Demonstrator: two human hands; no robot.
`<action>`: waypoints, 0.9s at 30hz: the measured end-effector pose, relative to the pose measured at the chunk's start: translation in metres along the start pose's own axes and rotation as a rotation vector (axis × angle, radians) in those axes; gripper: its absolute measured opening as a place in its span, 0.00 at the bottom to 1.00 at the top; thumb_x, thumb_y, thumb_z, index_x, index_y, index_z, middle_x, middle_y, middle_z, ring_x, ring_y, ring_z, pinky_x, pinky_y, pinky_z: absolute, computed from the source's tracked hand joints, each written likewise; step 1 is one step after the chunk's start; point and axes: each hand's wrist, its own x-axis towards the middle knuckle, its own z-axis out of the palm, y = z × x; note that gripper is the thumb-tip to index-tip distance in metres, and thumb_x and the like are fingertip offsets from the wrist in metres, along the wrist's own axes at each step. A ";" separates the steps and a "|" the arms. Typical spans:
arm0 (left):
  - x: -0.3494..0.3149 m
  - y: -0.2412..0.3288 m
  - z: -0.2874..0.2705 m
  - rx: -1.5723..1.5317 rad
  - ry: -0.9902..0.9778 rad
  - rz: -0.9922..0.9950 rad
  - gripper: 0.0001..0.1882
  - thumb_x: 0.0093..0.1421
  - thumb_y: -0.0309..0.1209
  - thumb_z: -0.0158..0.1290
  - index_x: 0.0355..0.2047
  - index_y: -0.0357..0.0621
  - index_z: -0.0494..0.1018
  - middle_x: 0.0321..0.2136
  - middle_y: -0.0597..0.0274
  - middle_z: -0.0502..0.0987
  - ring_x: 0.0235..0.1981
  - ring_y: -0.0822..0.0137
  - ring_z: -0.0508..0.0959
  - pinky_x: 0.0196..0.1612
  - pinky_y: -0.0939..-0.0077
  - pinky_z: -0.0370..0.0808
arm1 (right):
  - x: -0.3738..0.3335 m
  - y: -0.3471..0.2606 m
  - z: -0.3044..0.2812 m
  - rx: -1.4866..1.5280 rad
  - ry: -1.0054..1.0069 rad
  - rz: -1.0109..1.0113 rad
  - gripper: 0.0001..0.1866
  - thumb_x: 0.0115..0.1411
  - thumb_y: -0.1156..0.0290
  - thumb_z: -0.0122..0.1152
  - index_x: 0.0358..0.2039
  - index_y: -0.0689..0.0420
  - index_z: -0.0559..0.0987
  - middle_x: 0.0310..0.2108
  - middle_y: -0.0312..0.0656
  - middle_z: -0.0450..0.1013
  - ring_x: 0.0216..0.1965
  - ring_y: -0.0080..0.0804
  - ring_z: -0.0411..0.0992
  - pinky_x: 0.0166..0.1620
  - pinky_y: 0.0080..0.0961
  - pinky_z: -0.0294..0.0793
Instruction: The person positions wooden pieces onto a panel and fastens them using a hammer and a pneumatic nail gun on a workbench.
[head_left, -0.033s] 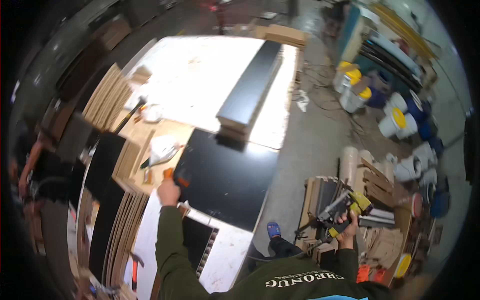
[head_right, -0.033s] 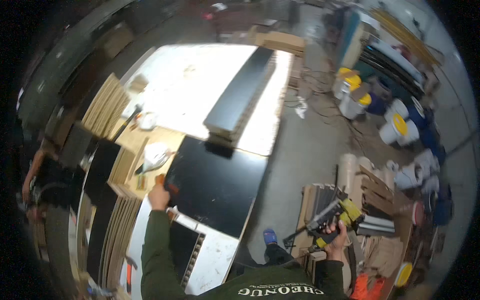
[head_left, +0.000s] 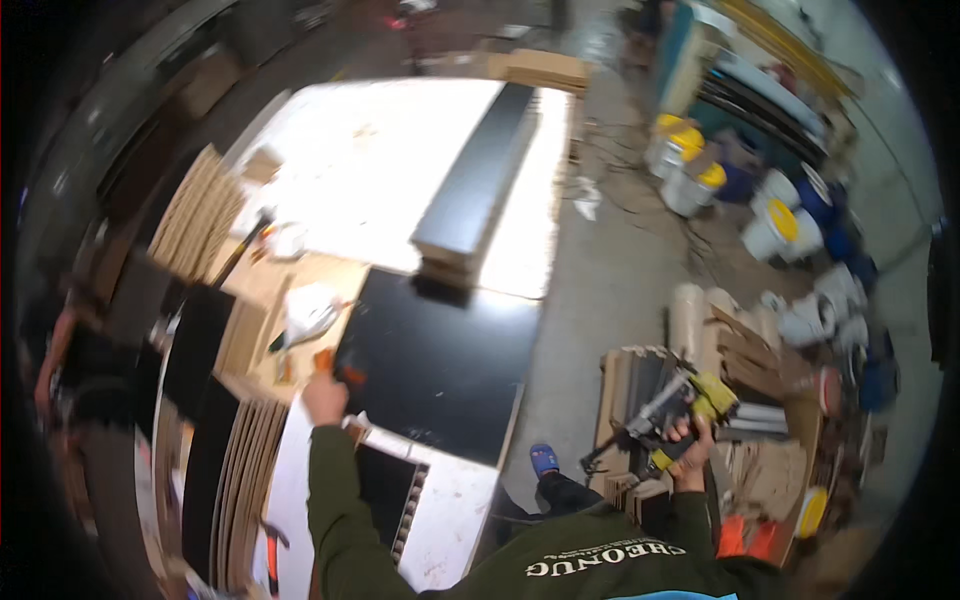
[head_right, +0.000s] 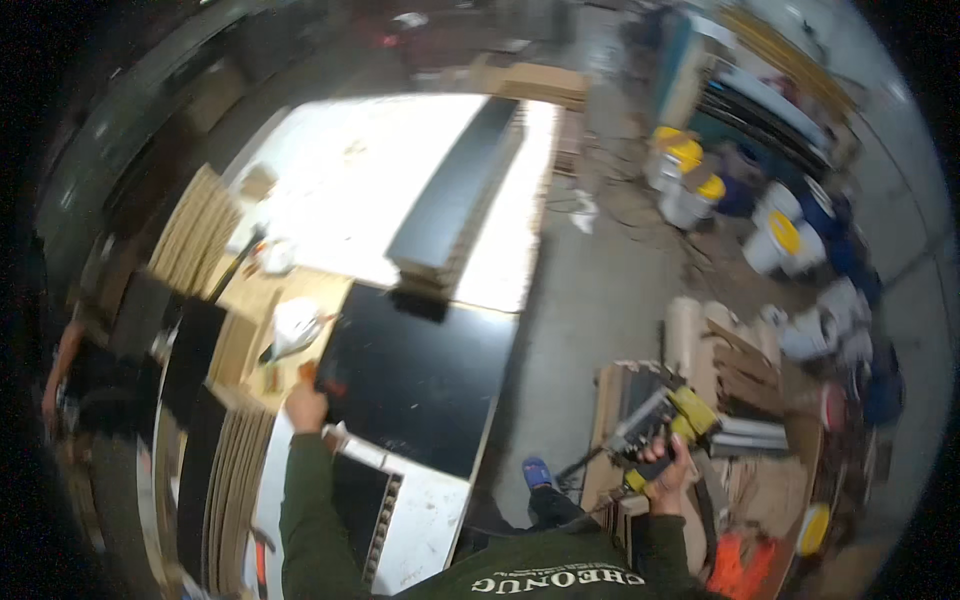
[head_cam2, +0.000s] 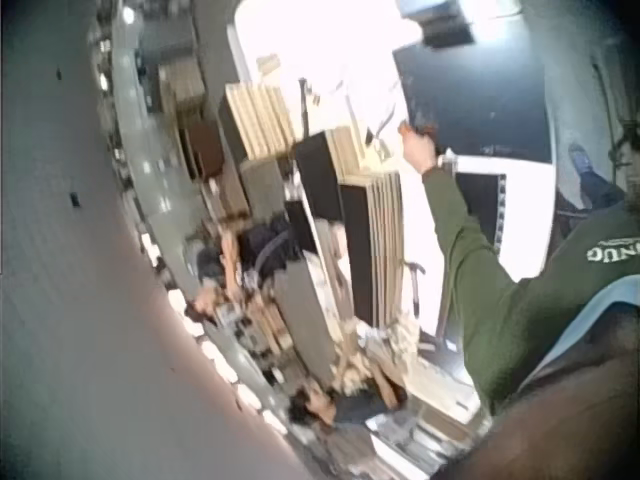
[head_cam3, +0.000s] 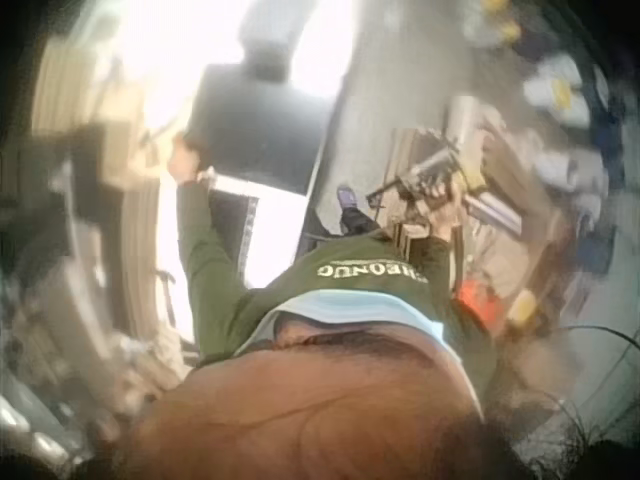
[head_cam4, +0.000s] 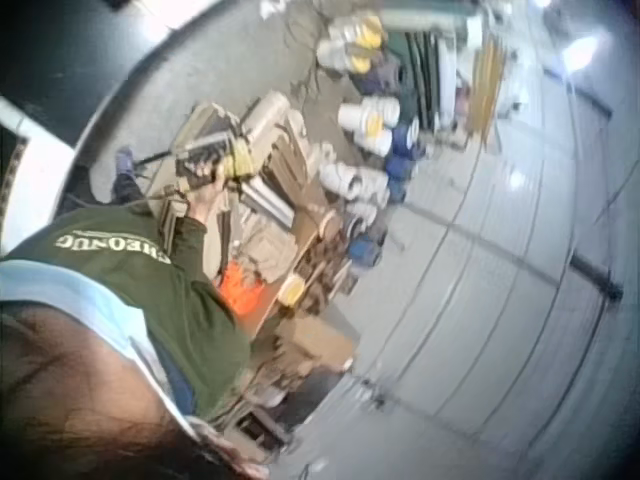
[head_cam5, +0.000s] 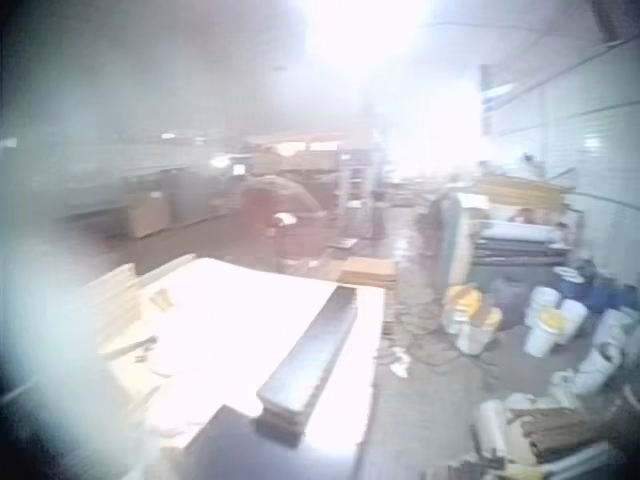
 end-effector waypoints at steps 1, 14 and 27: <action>0.003 -0.011 0.014 -0.062 0.046 -0.034 0.08 0.45 0.29 0.48 0.24 0.38 0.74 0.27 0.43 0.76 0.32 0.44 0.76 0.36 0.52 0.71 | 0.000 -0.007 -0.001 0.029 -0.114 0.008 0.22 0.57 0.53 0.53 0.48 0.50 0.68 0.15 0.28 0.58 0.17 0.20 0.59 0.29 0.23 0.63; -0.166 0.295 -0.125 -1.316 -0.265 0.551 0.04 0.53 0.22 0.55 0.29 0.34 0.75 0.23 0.67 0.73 0.24 0.77 0.70 0.29 0.86 0.67 | 0.007 -0.023 0.005 0.404 -0.653 0.178 0.26 0.48 0.43 0.60 0.37 0.51 0.74 0.13 0.24 0.57 0.16 0.15 0.59 0.33 0.21 0.62; -0.239 0.390 -0.156 -1.277 -0.521 0.585 0.08 0.53 0.25 0.58 0.32 0.34 0.78 0.24 0.58 0.79 0.23 0.77 0.75 0.29 0.83 0.72 | 0.016 -0.007 -0.018 0.800 -0.924 0.360 0.33 0.52 0.40 0.56 0.49 0.53 0.70 0.13 0.22 0.59 0.15 0.14 0.60 0.32 0.21 0.63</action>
